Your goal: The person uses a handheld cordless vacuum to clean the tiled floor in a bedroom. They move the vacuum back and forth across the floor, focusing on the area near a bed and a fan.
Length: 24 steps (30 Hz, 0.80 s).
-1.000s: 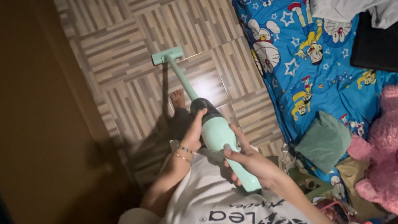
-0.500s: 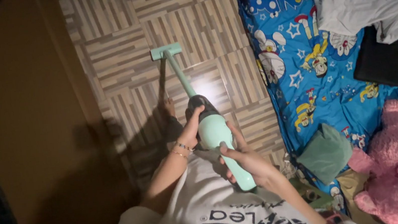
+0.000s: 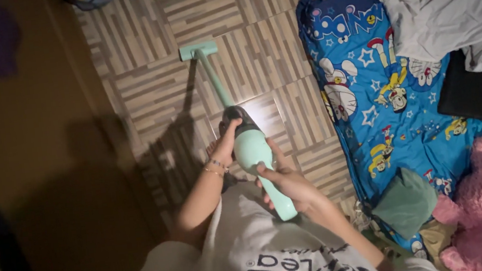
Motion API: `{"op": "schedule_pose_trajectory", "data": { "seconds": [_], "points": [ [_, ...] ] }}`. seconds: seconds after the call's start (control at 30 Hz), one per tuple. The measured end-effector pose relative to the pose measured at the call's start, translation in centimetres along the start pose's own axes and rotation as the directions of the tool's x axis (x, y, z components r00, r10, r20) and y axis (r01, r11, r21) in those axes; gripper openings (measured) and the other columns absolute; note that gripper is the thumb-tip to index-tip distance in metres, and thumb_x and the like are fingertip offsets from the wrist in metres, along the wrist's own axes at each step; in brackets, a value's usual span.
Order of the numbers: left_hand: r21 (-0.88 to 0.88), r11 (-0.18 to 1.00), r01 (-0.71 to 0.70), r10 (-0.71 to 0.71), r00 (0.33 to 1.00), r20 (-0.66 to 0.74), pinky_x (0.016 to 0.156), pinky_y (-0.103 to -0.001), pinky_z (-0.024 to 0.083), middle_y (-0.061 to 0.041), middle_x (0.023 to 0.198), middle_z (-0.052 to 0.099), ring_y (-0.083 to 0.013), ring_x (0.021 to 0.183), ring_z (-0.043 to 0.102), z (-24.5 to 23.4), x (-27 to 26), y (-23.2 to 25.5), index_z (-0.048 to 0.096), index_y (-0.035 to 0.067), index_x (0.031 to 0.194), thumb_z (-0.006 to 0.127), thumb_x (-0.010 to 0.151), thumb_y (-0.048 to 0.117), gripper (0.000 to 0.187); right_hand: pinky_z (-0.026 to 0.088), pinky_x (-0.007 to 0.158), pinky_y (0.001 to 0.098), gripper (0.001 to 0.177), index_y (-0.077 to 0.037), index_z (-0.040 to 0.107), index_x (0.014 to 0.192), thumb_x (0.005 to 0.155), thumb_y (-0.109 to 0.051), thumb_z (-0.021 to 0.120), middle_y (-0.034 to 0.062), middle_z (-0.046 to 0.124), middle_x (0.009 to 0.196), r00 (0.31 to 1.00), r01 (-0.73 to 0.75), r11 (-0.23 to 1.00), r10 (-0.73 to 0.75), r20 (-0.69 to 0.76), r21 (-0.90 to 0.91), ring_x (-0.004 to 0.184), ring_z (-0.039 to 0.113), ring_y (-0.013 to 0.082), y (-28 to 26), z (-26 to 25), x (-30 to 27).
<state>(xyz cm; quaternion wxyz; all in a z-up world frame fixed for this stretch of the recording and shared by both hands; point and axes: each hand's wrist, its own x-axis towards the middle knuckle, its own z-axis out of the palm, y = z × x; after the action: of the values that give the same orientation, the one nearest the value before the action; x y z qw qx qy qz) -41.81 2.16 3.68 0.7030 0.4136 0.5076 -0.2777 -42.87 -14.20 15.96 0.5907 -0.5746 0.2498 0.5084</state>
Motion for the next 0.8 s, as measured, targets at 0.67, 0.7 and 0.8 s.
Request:
{"op": "schedule_pose_trajectory", "data": {
  "seconds": [0.67, 0.7, 0.8],
  "points": [
    [0.0, 0.998, -0.066, 0.066, 0.997, 0.029, 0.107, -0.073, 0.03, -0.028, 0.163, 0.009, -0.0515, 0.148, 0.017, -1.7, 2.2, -2.5, 0.006, 0.018, 0.159, 0.068, 0.074, 0.069, 0.117, 0.058, 0.033, 0.0401, 0.083, -0.035, 0.01, 0.161, 0.098, -0.03, 0.063, 0.0195, 0.063, 0.078, 1.0, -0.012, 0.996, 0.011, -0.009, -0.084, 0.046, 0.065, 0.0302, 2.7, 2.7, 0.3],
    [-0.001, 0.998, -0.07, 0.07, 0.997, 0.029, 0.107, -0.073, 0.03, -0.028, 0.163, 0.009, -0.0515, 0.148, 0.017, -1.6, 0.5, -2.9, 0.006, 0.018, 0.159, 0.068, 0.074, 0.069, 0.117, 0.058, 0.033, 0.0401, 0.083, -0.035, 0.01, 0.161, 0.098, -0.03, 0.063, 0.0195, 0.063, 0.078, 1.0, -0.009, 0.996, 0.008, -0.007, -0.087, 0.046, 0.065, 0.0302, 3.0, 2.4, -0.7],
    [0.144, 0.988, -0.062, 0.078, 0.991, -0.105, 0.122, -0.056, 0.012, -0.02, 0.167, 0.004, -0.0348, 0.155, -0.001, -1.7, -3.2, -4.8, 0.01, 0.013, 0.161, 0.059, 0.074, 0.075, 0.118, 0.058, 0.033, 0.0386, 0.081, -0.032, 0.011, 0.161, 0.098, -0.027, 0.062, 0.0173, 0.062, 0.077, 1.0, -0.014, 0.993, 0.017, 0.018, -0.118, 0.045, 0.065, 0.0283, 4.8, 1.7, -3.0]
  ]
}}
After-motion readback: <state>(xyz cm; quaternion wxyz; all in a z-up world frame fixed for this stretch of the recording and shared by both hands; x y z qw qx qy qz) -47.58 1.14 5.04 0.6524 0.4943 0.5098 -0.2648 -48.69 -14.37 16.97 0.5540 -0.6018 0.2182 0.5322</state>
